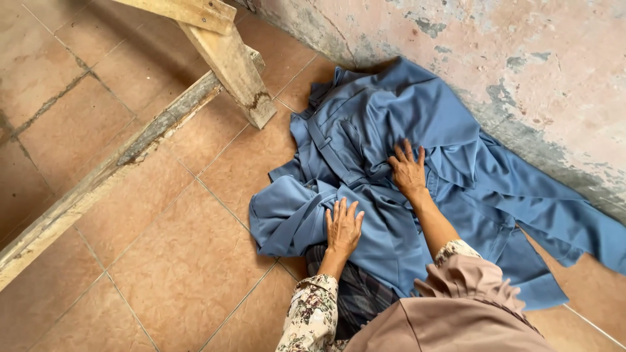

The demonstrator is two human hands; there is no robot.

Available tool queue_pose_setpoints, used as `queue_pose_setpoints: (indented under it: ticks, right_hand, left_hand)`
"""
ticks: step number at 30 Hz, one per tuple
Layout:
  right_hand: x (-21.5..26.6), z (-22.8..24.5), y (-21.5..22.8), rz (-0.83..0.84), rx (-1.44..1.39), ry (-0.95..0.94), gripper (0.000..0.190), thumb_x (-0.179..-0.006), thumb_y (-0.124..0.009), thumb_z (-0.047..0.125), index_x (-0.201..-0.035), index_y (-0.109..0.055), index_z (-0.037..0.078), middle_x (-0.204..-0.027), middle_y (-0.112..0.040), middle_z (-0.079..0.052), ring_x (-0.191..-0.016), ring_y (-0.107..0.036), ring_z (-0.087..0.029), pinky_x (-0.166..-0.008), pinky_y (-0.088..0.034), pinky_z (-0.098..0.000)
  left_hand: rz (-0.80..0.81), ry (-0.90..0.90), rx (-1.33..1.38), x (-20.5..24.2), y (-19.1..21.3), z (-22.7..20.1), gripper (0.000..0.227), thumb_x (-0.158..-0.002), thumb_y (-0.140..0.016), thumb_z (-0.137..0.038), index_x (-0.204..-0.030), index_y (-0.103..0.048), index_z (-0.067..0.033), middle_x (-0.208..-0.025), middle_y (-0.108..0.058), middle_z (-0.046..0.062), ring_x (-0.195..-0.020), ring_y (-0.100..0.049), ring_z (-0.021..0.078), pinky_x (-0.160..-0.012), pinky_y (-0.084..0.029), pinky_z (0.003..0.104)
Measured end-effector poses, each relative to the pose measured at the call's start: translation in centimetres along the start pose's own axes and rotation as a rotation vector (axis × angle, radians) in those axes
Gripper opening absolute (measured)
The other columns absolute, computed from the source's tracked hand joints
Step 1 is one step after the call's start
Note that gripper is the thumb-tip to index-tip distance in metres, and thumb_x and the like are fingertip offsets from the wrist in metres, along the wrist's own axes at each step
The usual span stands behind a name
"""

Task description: Folding blue trousers and stacking them neatly on the floor.

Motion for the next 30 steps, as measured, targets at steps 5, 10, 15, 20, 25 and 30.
queue_pose_setpoints:
  ticks: [5, 10, 15, 20, 25, 30]
  right_hand:
    - [2.7, -2.3, -0.5, -0.027, -0.198, -0.007, 0.027, -0.09, -0.051, 0.018, -0.114, -0.057, 0.028, -0.082, -0.074, -0.002, -0.088, -0.076, -0.018, -0.12, -0.033, -0.0475]
    - [14.0, -3.3, 0.2, 0.237, -0.333, -0.136, 0.026, -0.087, -0.057, 0.032, -0.112, -0.062, 0.033, -0.072, -0.072, -0.004, -0.079, -0.075, -0.028, -0.085, -0.058, -0.0437]
    - [26.8, -2.1, 0.8, 0.682, -0.641, -0.297, 0.031, -0.08, -0.065, 0.039, -0.109, -0.071, 0.032, -0.093, -0.081, -0.01, -0.094, -0.076, -0.039, -0.085, -0.058, -0.0534]
    - [27.6, -0.1, 7.4, 1.179, -0.571, -0.168, 0.055, -0.08, -0.078, 0.045, -0.129, -0.068, 0.023, -0.097, -0.08, -0.006, -0.097, -0.074, -0.028, -0.088, -0.056, -0.0435]
    - [14.8, 0.2, 17.7, 0.82, -0.932, -0.149, 0.039, -0.088, -0.067, 0.036, -0.109, -0.079, 0.006, -0.1, -0.082, -0.026, -0.1, -0.072, -0.051, -0.084, -0.053, -0.0625]
    - [5.4, 1.2, 10.1, 0.564, -0.926, -0.011, 0.055, -0.089, -0.073, 0.043, -0.139, -0.063, 0.023, -0.142, -0.063, -0.011, -0.134, -0.054, -0.038, -0.109, -0.044, -0.0527]
  left_hand:
    - [-0.102, -0.025, -0.029, -2.1, 2.6, -1.9, 0.054, -0.103, -0.048, -0.032, -0.153, -0.036, -0.016, -0.157, -0.035, 0.025, -0.144, -0.037, 0.0433, -0.113, -0.032, 0.061]
    - [-0.004, -0.06, -0.086, -2.3, 2.4, -3.2, 0.09, -0.089, -0.072, -0.017, -0.162, -0.019, -0.0187, -0.164, -0.021, 0.025, -0.149, -0.026, 0.0452, -0.116, -0.029, 0.059]
    - [0.167, -0.254, -0.228, 0.5, 0.6, -5.0, 0.08, -0.076, -0.08, -0.012, -0.146, -0.047, -0.033, -0.163, -0.031, 0.014, -0.153, -0.016, 0.045, -0.12, -0.012, 0.068]
    - [-0.174, -0.543, -0.046, 6.1, 2.4, -10.1, 0.022, -0.081, -0.063, -0.006, -0.1, -0.067, -0.017, -0.102, -0.06, 0.008, -0.12, -0.057, 0.0273, -0.121, -0.017, 0.069]
    - [-0.158, -0.64, -0.054, 12.8, -2.3, -12.0, 0.026, -0.077, -0.07, -0.015, -0.102, -0.067, -0.0182, -0.092, -0.06, 0.01, -0.105, -0.065, 0.0297, -0.119, -0.024, 0.07]
    - [0.205, -0.646, 0.088, 18.5, -7.3, -12.4, 0.05, -0.079, -0.076, -0.042, -0.123, -0.065, -0.0198, -0.119, -0.066, 0.013, -0.125, -0.062, 0.0303, -0.121, -0.028, 0.062]
Point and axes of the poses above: each hand's wrist, its own x-axis away from the middle knuckle, its own y-axis out of the back of the hand, z = x × y, the point moved 9 cm from there along -x, towards the middle knuckle
